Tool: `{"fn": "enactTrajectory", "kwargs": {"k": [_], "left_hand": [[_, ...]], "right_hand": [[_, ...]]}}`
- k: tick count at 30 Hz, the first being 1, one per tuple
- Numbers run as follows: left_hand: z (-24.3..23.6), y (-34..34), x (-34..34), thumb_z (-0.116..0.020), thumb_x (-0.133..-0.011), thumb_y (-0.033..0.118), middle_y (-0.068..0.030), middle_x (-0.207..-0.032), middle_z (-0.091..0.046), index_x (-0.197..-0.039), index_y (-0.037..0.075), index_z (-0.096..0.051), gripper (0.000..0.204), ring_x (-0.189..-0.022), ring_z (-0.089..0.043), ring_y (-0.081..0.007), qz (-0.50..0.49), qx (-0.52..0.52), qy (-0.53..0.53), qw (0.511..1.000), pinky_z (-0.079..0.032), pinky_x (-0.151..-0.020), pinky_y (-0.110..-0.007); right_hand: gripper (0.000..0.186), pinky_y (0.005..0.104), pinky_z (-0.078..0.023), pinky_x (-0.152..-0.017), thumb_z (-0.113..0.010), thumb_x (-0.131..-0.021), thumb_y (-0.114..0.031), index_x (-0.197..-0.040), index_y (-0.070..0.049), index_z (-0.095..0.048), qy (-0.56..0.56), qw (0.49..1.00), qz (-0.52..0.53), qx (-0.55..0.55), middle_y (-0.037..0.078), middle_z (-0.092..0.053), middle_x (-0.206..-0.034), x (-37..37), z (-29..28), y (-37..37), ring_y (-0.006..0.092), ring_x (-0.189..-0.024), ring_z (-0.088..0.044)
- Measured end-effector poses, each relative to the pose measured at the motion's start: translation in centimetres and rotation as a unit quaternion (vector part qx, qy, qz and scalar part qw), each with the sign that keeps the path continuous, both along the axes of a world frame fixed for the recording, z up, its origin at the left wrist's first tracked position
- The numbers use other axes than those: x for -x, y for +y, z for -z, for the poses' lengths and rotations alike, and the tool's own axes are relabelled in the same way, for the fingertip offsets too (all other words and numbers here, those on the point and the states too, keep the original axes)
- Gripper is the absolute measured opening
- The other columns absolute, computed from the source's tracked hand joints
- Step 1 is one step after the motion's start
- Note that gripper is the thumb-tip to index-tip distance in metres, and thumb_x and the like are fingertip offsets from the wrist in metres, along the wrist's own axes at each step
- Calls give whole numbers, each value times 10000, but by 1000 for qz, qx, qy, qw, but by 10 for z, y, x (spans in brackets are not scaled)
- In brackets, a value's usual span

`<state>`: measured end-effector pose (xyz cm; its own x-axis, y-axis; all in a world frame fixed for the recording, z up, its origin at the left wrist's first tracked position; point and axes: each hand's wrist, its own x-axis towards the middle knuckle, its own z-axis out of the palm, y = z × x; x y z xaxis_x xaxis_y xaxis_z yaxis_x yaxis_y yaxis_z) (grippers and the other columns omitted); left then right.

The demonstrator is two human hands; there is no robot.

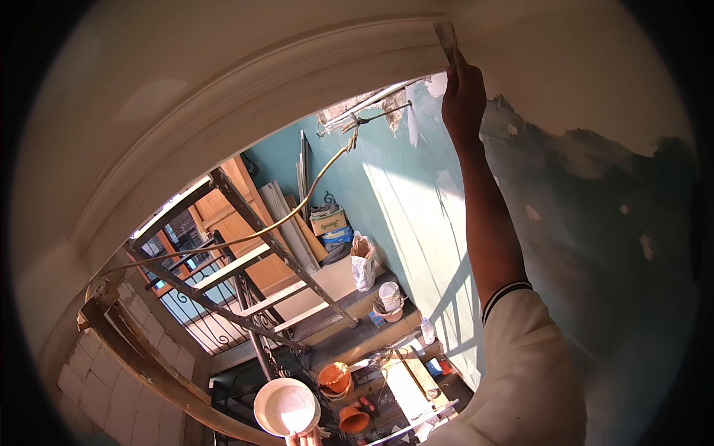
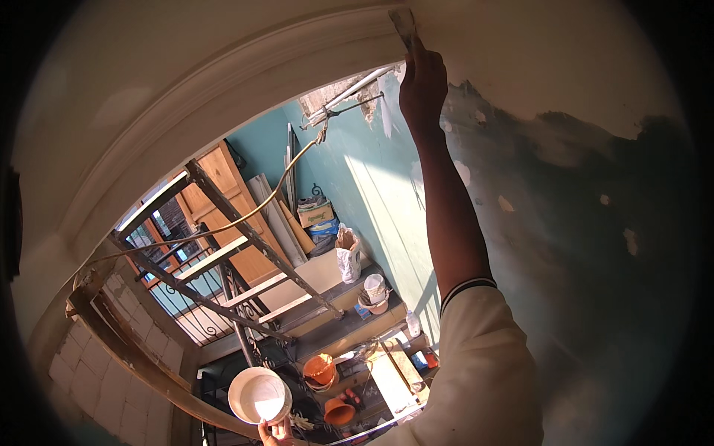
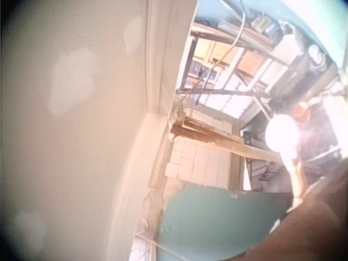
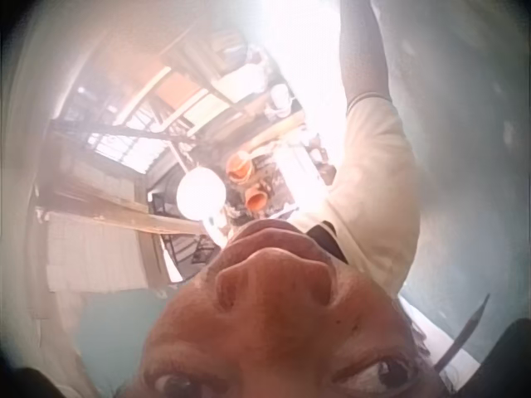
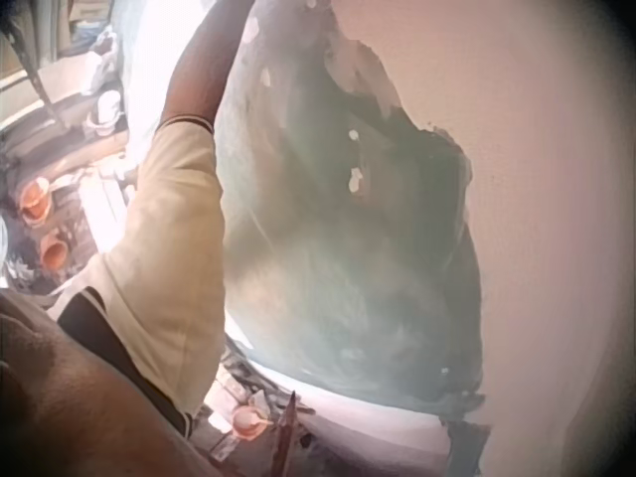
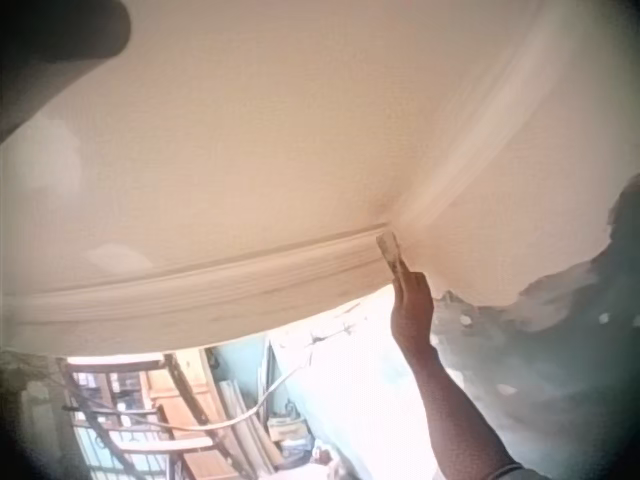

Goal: The person applies white plaster to a ceiling using a trowel and a small container. They repeatedly scoop plaster and spread it along the ceiling surface, smoothing the material as they work.

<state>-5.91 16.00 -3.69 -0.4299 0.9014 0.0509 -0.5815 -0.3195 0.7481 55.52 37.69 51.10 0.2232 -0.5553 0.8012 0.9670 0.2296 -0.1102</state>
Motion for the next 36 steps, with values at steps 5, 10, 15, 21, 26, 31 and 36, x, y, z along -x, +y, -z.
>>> {"fn": "enactTrajectory", "kwargs": {"k": [5,10,15,21,26,31,36], "left_hand": [[-1,10,-3,-539,-1108,328,-154,-1520,-530,-1583,48,-425,563,-1341,-558,-312,-8,51,-3,999,-450,-1167,-485],[-54,-8,-53,-622,-1063,322,-142,-1435,-578,-1477,57,-530,500,-1329,-555,-296,-62,96,-9,993,-478,-1145,-479],[-42,-6,-50,-709,-1001,312,-166,-1428,-583,-1427,48,-568,521,-1308,-576,-316,-51,47,-40,997,-531,-1094,-481],[-48,-4,-59,-703,-997,288,-188,-1342,-635,-1419,-3,-554,534,-1222,-621,-343,-17,32,-77,996,-549,-1055,-501],[-16,3,-45,-692,-1002,306,-201,-1314,-643,-1444,30,-549,540,-1144,-645,-336,25,26,-55,998,-550,-1026,-502],[-43,10,-71,-685,-1012,305,-198,-1299,-623,-1445,74,-541,511,-1105,-662,-355,-8,34,-63,997,-605,-937,-507],[-8,14,-51,-692,-1008,287,-195,-1330,-617,-1424,66,-565,488,-1115,-660,-354,-53,19,140,989,-586,-1001,-516]], "right_hand": [[411,450,-552,-895,-645,-1050,-97,-1460,-105,-623,-35,999,38,10,157,-677,-1088,-36,-19,3,337,-1014,-676],[453,460,-545,-878,-670,-1016,-57,-1462,-107,-614,-29,999,31,30,145,-667,-1033,-35,-22,9,336,-990,-663],[495,466,-549,-827,-665,-1006,-39,-1491,-109,-598,-42,997,27,50,153,-652,-1024,-40,-24,11,342,-945,-660],[472,498,-534,-792,-632,-982,-14,-1451,-67,-609,-50,998,-11,44,181,-611,-997,-26,-23,1,375,-917,-639],[474,491,-537,-778,-653,-989,-34,-1458,-70,-595,-73,994,-30,76,187,-606,-983,-12,-2,-4,370,-915,-643],[434,492,-540,-772,-658,-1005,-66,-1435,-68,-601,-56,997,12,59,183,-602,-981,-31,-17,-10,370,-916,-644],[423,494,-543,-768,-654,-1009,-79,-1429,-68,-604,-52,996,-7,74,188,-603,-986,-29,-22,-8,378,-917,-645]]}}
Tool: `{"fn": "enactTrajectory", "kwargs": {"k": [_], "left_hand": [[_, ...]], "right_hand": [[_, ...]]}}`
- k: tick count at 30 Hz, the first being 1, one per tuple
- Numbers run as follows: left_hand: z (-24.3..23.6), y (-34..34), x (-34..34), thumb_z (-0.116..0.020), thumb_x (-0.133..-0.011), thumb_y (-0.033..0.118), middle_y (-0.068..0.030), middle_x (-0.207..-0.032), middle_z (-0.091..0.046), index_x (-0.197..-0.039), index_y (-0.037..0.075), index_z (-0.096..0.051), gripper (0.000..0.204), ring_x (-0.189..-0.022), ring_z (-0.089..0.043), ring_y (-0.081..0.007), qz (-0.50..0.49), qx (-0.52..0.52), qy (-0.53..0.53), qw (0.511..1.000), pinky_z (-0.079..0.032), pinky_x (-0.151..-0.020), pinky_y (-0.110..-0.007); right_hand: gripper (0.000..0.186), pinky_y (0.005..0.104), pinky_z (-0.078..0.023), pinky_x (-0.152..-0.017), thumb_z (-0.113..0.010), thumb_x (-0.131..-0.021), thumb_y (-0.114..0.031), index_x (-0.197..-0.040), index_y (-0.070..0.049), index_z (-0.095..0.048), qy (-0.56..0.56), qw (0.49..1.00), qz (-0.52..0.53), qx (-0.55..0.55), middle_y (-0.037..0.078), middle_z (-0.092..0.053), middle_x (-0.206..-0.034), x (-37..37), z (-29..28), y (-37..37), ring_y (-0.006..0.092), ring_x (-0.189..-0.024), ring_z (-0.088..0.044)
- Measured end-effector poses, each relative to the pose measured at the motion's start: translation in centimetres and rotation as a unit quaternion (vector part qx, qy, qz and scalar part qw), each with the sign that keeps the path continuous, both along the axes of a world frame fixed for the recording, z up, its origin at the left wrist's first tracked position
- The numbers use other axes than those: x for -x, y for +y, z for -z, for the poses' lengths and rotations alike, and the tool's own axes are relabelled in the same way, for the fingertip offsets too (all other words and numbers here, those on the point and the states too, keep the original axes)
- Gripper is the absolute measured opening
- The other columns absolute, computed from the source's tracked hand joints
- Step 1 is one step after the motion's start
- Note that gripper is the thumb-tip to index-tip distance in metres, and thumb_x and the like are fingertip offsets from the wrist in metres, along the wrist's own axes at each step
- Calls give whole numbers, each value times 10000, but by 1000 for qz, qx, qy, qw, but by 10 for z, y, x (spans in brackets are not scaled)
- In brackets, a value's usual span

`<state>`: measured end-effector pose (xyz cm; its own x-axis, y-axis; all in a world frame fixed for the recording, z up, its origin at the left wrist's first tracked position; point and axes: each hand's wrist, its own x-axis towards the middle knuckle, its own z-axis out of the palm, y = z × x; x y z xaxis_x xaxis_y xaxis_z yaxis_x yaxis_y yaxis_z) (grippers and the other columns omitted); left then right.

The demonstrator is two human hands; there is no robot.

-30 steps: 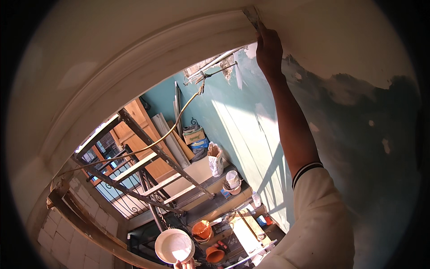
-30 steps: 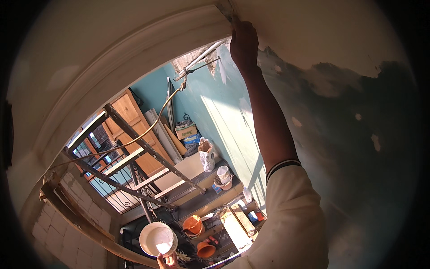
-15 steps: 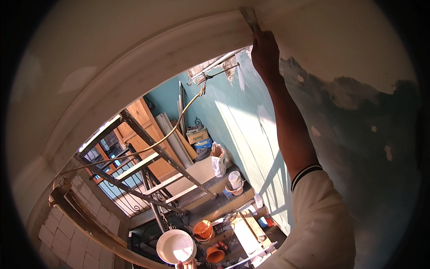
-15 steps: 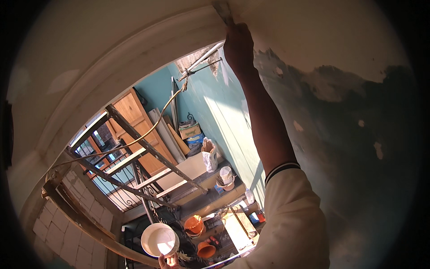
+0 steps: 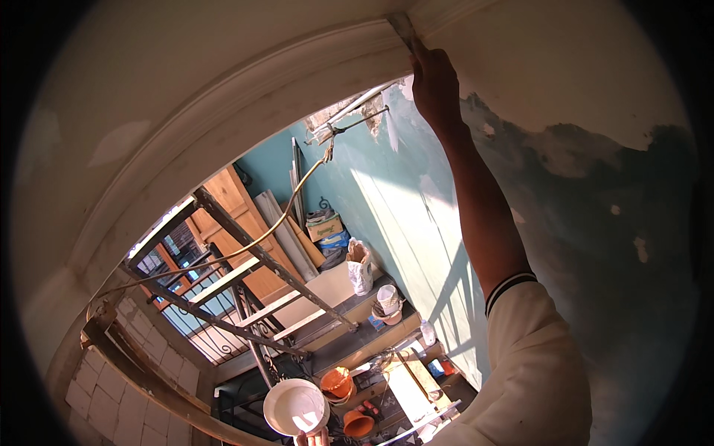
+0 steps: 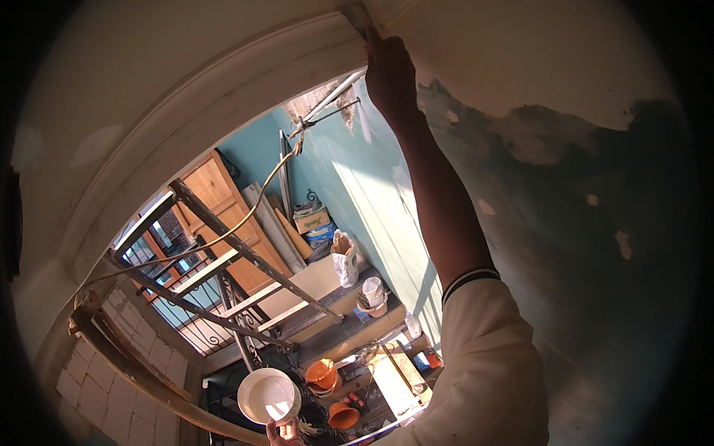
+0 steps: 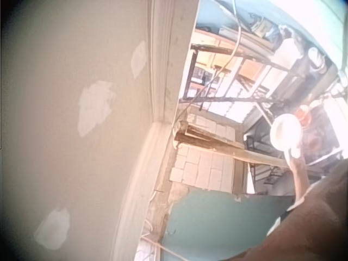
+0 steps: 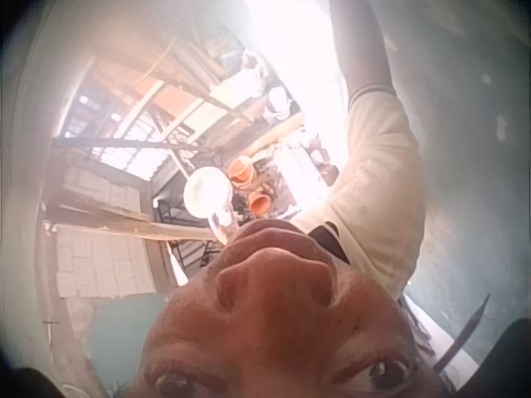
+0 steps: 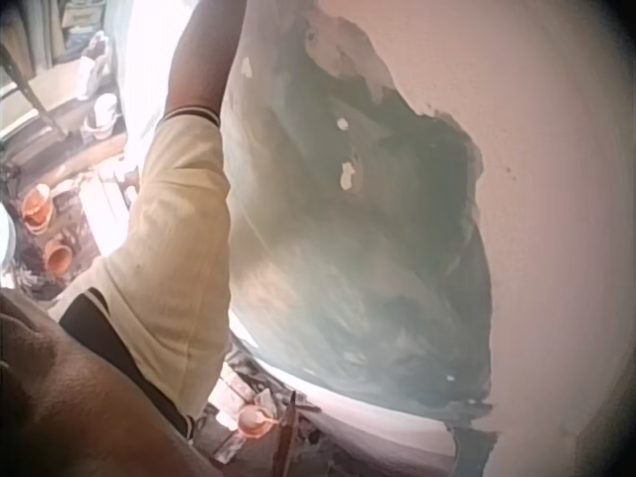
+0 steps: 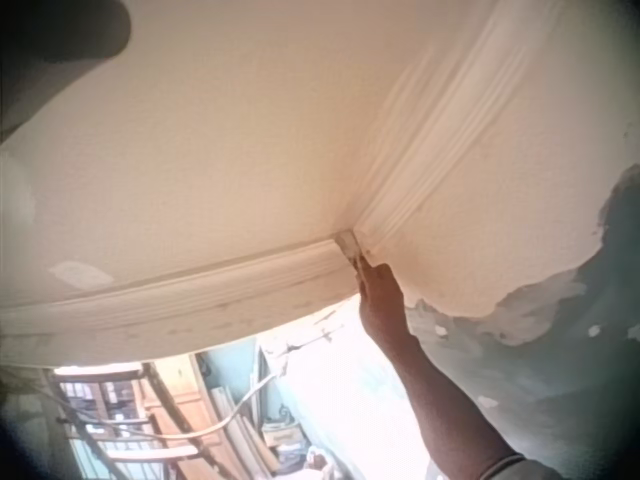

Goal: The person applies white plaster to a ceiling using a trowel and a small container. They repeatedly scoop plaster and spread it along the ceiling surface, smoothing the material as they work.

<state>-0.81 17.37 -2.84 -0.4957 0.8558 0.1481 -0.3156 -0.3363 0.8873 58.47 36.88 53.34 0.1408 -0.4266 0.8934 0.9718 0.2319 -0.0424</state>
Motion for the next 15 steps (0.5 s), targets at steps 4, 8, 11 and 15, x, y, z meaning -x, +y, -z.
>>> {"fn": "enactTrajectory", "kwargs": {"k": [4,8,11,15], "left_hand": [[-14,-5,1,-692,-1009,284,-185,-1338,-629,-1427,47,-570,496,-1120,-664,-341,58,22,-184,981,-585,-1012,-512],[-29,-5,-7,-694,-1004,282,-178,-1289,-644,-1436,21,-544,526,-1097,-668,-330,65,-13,-199,978,-621,-930,-493],[-28,0,-4,-697,-998,270,-180,-1278,-645,-1445,17,-530,540,-1084,-668,-325,84,-13,-208,974,-635,-864,-471],[8,2,5,-687,-1005,284,-182,-1252,-654,-1450,57,-534,523,-1009,-685,-314,30,-10,-95,995,-627,-758,-435]], "right_hand": [[416,486,-542,-773,-648,-1032,-74,-1447,-67,-615,4,1000,-7,-12,190,-635,-970,7,-2,0,375,-878,-651],[415,479,-547,-775,-647,-1028,-67,-1442,-61,-615,-2,999,-31,8,197,-634,-973,35,0,-9,375,-882,-652],[447,468,-560,-782,-644,-1022,-43,-1465,-69,-597,-23,997,-65,20,172,-626,-974,66,2,-14,353,-900,-659],[450,462,-554,-796,-632,-1024,-61,-1472,-58,-595,-69,989,-132,24,173,-591,-999,107,10,-11,340,-907,-641]]}}
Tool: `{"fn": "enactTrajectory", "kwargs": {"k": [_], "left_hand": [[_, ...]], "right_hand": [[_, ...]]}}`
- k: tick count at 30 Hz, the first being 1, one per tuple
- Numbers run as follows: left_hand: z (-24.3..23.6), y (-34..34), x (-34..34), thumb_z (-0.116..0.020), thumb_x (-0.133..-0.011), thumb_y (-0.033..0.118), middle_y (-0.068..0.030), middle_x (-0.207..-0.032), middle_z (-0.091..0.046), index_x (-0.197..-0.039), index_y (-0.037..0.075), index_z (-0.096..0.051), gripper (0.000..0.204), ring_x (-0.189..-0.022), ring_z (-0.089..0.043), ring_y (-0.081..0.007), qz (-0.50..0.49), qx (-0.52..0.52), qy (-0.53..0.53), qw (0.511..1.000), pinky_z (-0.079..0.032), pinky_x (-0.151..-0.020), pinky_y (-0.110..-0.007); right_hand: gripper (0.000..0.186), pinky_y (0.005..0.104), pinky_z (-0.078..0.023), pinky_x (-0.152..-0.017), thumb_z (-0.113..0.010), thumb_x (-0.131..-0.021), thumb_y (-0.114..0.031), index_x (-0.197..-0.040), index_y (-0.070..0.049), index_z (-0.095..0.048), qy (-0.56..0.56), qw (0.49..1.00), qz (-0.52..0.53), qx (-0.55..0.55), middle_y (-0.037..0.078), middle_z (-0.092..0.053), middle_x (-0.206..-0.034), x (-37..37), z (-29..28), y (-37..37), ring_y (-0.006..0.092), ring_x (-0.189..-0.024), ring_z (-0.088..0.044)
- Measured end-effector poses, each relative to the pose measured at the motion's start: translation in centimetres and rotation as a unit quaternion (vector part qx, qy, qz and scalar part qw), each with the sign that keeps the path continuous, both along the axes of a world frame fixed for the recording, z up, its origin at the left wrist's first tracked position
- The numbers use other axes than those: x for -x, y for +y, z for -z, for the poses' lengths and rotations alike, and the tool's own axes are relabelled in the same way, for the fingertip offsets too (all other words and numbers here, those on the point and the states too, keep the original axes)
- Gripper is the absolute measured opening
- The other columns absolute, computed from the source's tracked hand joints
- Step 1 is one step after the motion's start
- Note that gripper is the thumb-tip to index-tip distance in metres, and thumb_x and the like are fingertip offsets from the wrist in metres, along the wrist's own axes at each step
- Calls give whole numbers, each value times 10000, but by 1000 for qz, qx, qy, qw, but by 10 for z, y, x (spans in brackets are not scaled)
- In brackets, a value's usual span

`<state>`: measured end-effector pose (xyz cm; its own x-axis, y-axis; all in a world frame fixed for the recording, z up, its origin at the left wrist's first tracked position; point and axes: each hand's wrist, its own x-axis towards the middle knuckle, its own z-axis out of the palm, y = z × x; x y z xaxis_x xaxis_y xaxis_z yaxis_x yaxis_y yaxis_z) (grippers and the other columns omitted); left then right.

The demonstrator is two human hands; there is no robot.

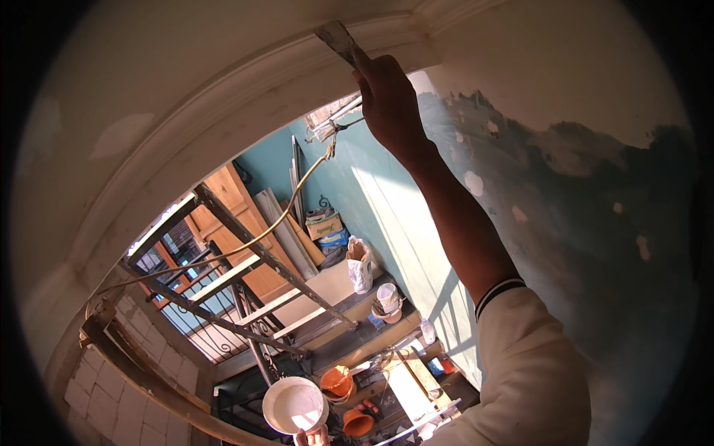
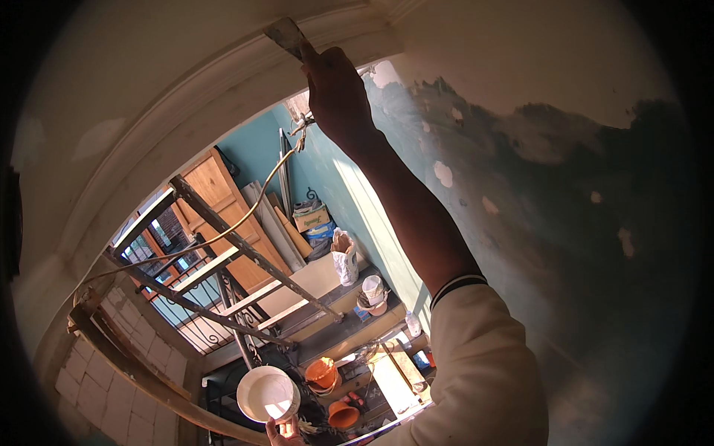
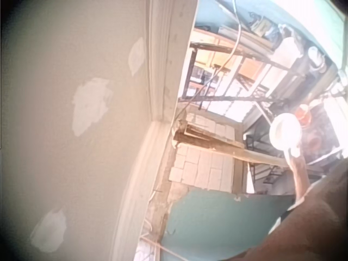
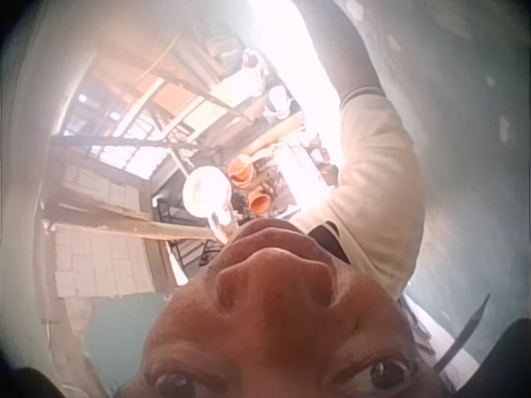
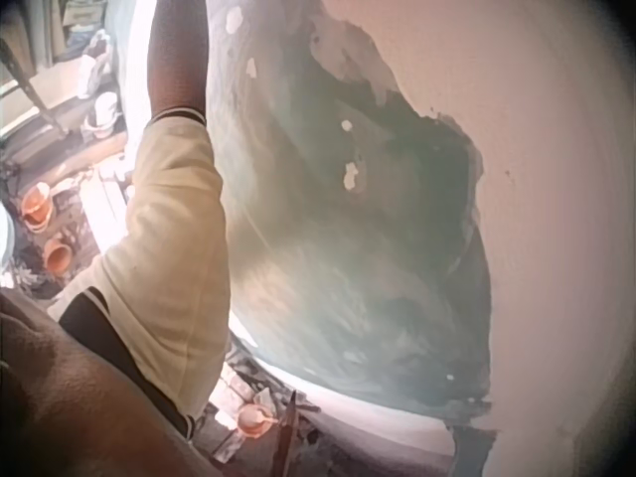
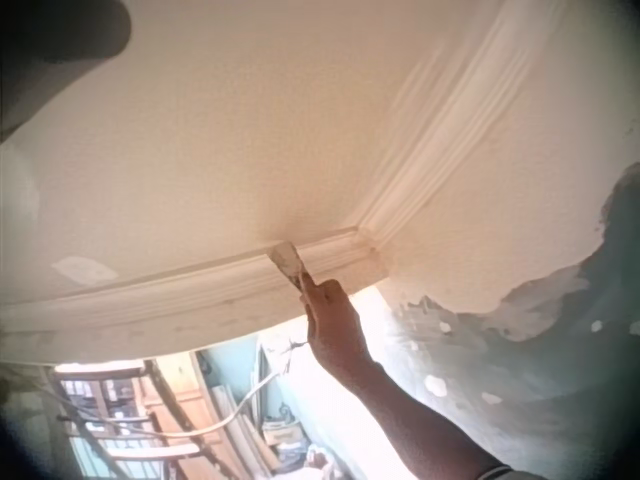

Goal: The person applies white plaster to a ceiling using a trowel and a small container. They repeatedly scoop plaster and spread it along the ceiling surface, smoothing the material as they work.

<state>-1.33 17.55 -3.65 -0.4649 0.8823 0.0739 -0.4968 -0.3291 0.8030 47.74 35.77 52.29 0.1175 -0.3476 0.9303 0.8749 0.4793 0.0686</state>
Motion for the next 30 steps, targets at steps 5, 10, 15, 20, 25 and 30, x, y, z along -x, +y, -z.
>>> {"fn": "enactTrajectory", "kwargs": {"k": [5,10,15,20,25,30], "left_hand": [[-12,8,2,-658,-1009,416,-175,-1130,-702,-1428,80,-550,547,-907,-704,-335,37,19,-94,995,-610,-747,-436],[-16,-2,7,-626,-1043,374,-185,-1180,-694,-1409,35,-552,504,-969,-700,-350,-1,3,-92,996,-603,-871,-484],[-11,-5,22,-590,-1078,292,-183,-1343,-627,-1454,17,-523,470,-1140,-658,-344,41,-15,-108,993,-567,-1003,-508],[-13,-4,22,-581,-1083,278,-186,-1359,-618,-1471,15,-508,475,-1152,-654,-341,36,-7,-97,995,-562,-1012,-503],[-8,-13,26,-573,-1087,264,-189,-1375,-609,-1488,12,-492,480,-1164,-650,-338,21,-8,-82,996,-557,-1022,-498],[-4,-19,36,-565,-1091,250,-192,-1391,-600,-1505,10,-476,487,-1175,-645,-336,15,-16,-55,998,-552,-1031,-494]], "right_hand": [[435,470,-547,-807,-638,-1046,-94,-1478,-68,-600,81,992,86,-50,180,-623,-985,-66,-11,3,348,-902,-646],[442,468,-537,-808,-636,-1053,-102,-1493,-108,-604,92,991,90,-19,173,-643,-957,-67,-14,10,343,-889,-644],[409,497,-558,-770,-630,-1036,-76,-1441,-34,-590,54,996,74,-2,218,-609,-1006,-42,-12,5,394,-890,-658],[416,479,-546,-802,-640,-1047,-72,-1458,-34,-598,48,998,41,-21,209,-638,-1002,7,-12,2,379,-907,-658],[414,471,-550,-797,-637,-1053,-73,-1461,-22,-594,43,999,29,0,215,-624,-1010,63,-8,1,372,-902,-656],[436,473,-556,-789,-639,-1045,-54,-1473,-5,-570,21,1000,0,4,219,-602,-1002,110,-8,-2,362,-890,-653]]}}
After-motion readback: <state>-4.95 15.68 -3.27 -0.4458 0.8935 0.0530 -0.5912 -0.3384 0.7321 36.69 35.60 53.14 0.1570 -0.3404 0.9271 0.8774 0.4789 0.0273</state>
